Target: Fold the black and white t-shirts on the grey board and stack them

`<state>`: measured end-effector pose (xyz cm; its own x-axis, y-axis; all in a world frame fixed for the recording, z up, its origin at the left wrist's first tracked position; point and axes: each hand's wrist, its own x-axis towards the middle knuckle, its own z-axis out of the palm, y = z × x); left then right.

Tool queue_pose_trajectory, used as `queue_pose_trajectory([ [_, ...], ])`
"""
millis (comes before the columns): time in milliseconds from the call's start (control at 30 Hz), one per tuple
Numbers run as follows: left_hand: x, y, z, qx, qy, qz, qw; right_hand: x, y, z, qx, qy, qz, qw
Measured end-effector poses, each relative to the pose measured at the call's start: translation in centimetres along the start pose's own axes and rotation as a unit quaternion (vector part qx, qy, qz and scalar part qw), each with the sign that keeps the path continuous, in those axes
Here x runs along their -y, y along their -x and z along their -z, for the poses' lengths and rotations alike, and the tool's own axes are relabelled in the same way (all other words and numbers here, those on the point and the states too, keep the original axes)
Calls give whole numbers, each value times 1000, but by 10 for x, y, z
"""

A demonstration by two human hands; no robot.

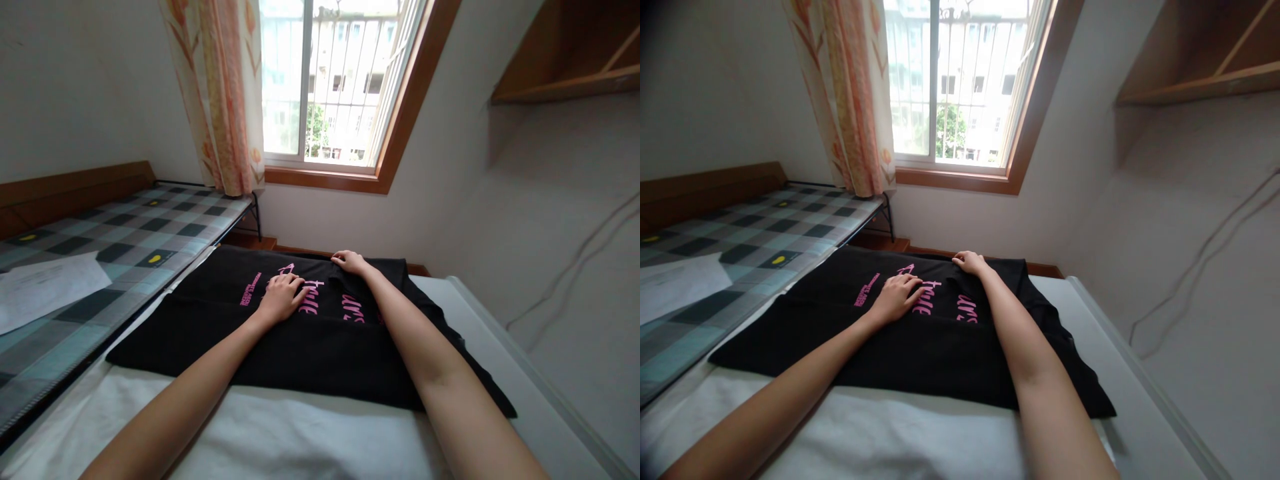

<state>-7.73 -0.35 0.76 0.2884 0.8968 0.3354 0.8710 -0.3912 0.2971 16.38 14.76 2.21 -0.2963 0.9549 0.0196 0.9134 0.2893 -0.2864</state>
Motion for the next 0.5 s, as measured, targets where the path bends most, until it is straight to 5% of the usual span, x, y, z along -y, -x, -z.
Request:
queue_pose_trajectory([
  [233,1,1,-2,-20,-17,-16,1000,18,-1,-4,-118,73,-8,990],
  [500,2,0,-2,-22,-15,-20,999,-1,6,6,-76,60,-42,994],
])
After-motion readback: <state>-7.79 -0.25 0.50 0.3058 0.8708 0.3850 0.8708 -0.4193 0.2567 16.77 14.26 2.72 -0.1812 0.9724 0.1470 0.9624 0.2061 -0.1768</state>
